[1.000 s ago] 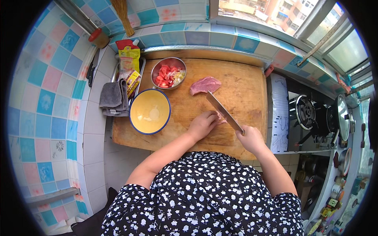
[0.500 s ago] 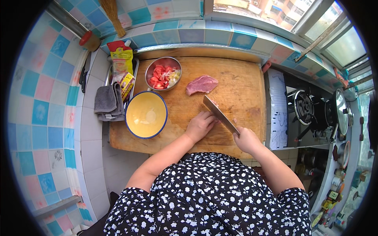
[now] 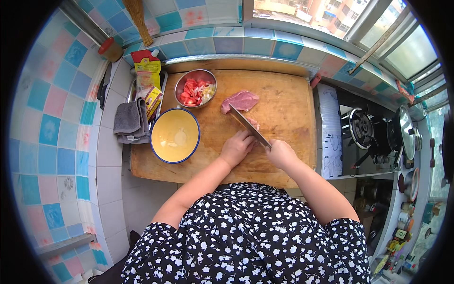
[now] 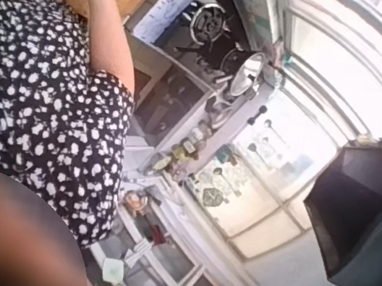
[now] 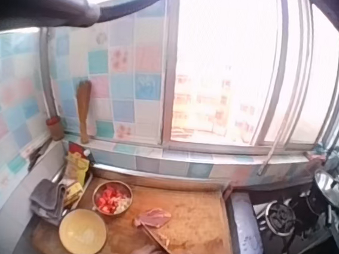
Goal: The person walks into the kitchen, rinses a bowl under the tap, and then uses a cleaver to slice raw meat on a wooden cutting board. The person repeatedly cuts the meat into thin strips and places them on the board.
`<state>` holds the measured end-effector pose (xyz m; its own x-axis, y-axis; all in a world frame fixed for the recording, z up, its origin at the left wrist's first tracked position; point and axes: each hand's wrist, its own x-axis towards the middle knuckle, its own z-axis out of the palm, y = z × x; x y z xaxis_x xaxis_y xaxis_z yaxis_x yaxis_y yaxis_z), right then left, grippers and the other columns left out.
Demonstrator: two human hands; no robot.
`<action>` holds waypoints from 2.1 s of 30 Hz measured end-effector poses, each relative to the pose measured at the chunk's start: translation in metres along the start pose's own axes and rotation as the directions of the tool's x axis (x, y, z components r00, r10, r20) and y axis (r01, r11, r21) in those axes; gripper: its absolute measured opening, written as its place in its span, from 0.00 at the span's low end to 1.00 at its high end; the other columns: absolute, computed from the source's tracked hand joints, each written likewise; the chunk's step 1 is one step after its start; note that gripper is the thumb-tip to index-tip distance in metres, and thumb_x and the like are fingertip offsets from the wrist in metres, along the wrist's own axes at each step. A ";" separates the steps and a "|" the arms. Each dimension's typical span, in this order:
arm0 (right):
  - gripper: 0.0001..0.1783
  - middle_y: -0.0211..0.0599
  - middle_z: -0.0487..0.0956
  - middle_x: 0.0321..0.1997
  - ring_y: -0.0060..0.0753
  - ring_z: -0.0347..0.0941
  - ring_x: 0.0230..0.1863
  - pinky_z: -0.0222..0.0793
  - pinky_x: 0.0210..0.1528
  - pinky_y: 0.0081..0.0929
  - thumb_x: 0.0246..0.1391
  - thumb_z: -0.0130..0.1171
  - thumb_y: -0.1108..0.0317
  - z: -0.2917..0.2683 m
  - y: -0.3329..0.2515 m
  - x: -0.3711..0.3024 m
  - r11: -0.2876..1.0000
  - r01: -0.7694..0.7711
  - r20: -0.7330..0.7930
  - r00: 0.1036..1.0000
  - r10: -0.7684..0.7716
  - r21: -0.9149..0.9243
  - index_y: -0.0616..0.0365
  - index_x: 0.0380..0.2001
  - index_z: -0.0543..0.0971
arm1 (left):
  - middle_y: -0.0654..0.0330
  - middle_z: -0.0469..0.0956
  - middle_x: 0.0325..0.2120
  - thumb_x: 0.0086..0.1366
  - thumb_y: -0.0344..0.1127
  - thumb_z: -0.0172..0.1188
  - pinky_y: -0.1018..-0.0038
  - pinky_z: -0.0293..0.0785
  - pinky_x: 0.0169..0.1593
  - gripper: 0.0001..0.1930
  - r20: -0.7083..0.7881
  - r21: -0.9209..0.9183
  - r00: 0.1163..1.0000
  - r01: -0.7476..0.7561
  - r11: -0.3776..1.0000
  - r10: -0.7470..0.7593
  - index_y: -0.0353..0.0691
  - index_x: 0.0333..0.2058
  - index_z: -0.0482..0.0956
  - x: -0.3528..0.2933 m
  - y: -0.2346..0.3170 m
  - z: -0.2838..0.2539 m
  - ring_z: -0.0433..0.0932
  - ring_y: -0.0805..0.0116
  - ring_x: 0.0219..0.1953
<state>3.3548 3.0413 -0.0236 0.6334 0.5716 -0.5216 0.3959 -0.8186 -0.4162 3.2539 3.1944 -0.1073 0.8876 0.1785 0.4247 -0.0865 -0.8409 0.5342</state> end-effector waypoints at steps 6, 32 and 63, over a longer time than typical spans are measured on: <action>0.15 0.54 0.82 0.42 0.56 0.78 0.49 0.72 0.54 0.49 0.60 0.52 0.59 -0.001 0.039 -0.032 0.996 -0.037 0.013 0.999 0.038 -0.086 0.59 0.40 0.81 | 0.60 0.79 0.37 0.59 0.34 0.65 0.65 0.78 0.39 0.06 0.003 0.030 0.998 -0.058 0.998 0.058 0.42 0.35 0.83 -0.004 -0.004 0.003 0.78 0.58 0.38; 0.16 0.55 0.82 0.39 0.57 0.79 0.45 0.73 0.51 0.49 0.61 0.52 0.58 0.001 0.012 -0.044 0.999 -0.044 -0.025 0.999 0.044 -0.005 0.60 0.37 0.80 | 0.57 0.78 0.36 0.57 0.32 0.66 0.63 0.75 0.44 0.06 -0.021 -0.022 0.999 0.033 0.999 -0.034 0.40 0.32 0.80 -0.012 0.000 -0.008 0.76 0.53 0.40; 0.17 0.56 0.82 0.40 0.58 0.78 0.46 0.73 0.51 0.47 0.59 0.55 0.58 0.030 -0.009 0.008 0.995 0.087 -0.190 0.979 -0.077 0.045 0.54 0.46 0.81 | 0.60 0.78 0.37 0.56 0.33 0.65 0.65 0.77 0.42 0.06 -0.003 -0.002 0.999 -0.032 0.999 0.032 0.42 0.33 0.80 -0.018 0.006 -0.002 0.76 0.56 0.39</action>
<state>3.3369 3.0550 -0.0463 0.7160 0.6113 -0.3370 0.4188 -0.7624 -0.4933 3.2364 3.1871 -0.1100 0.8830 0.1534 0.4436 -0.1155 -0.8451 0.5221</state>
